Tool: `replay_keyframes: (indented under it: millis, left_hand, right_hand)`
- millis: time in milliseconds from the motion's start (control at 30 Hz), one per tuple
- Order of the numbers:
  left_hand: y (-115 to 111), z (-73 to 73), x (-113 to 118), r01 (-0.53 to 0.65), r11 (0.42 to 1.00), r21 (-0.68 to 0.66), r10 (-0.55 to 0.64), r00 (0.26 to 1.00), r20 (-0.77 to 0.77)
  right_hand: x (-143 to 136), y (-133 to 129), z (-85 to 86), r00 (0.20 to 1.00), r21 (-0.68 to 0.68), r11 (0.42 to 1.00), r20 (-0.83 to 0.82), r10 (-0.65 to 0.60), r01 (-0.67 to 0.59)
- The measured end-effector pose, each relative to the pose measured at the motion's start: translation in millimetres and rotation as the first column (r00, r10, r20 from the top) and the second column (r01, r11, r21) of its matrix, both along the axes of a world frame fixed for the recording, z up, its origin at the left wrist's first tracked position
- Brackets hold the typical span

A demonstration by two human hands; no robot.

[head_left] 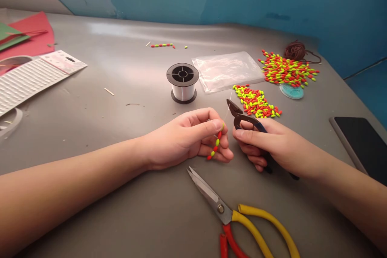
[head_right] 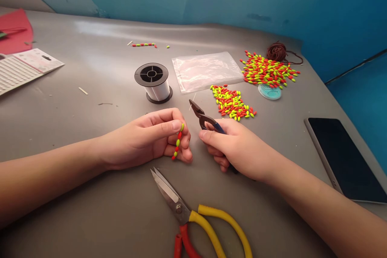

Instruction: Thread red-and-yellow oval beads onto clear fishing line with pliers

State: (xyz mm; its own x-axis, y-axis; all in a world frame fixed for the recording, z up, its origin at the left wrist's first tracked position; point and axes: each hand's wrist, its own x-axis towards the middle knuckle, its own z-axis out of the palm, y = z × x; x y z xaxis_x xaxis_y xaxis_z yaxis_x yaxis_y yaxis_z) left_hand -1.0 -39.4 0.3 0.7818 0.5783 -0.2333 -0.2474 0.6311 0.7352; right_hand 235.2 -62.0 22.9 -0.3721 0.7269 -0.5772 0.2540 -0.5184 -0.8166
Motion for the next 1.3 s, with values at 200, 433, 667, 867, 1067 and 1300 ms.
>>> replay_keyframes:
  millis: [200,433,667,867,1067,1300]
  left_hand:
    - [1.0,0.2,1.3,-0.017,0.999,-0.034,0.017,1.0,0.009]
    - [3.6,0.8,0.2,-0.045,0.99,-0.136,0.049,0.998,0.027]
    - [3.0,-3.6,-3.2,0.004,0.996,-0.089,0.003,0.996,0.089]
    - [2.7,-2.3,-3.1,0.016,0.996,-0.082,-0.01,0.998,0.067]
    - [1.8,-3.3,-2.1,-0.01,0.997,-0.077,0.014,0.998,0.054]
    - [2.6,-2.1,-1.8,-0.019,0.996,-0.087,0.023,0.999,0.04]
  right_hand:
    - [-1.1,1.6,1.6,0.999,-0.02,0.999,-0.005,-0.047,0.047]
    - [0.9,5.7,2.0,0.996,-0.095,0.993,-0.041,-0.074,0.07]
    - [0.4,5.9,0.5,0.994,-0.096,0.991,-0.056,-0.098,0.092]
    - [0.4,5.7,1.6,0.994,-0.085,0.993,-0.06,-0.088,0.083]
    - [1.2,5.5,1.3,0.995,-0.096,0.993,-0.057,-0.08,0.074]
    - [0.5,6.1,4.2,0.995,-0.091,0.993,-0.05,-0.085,0.08]
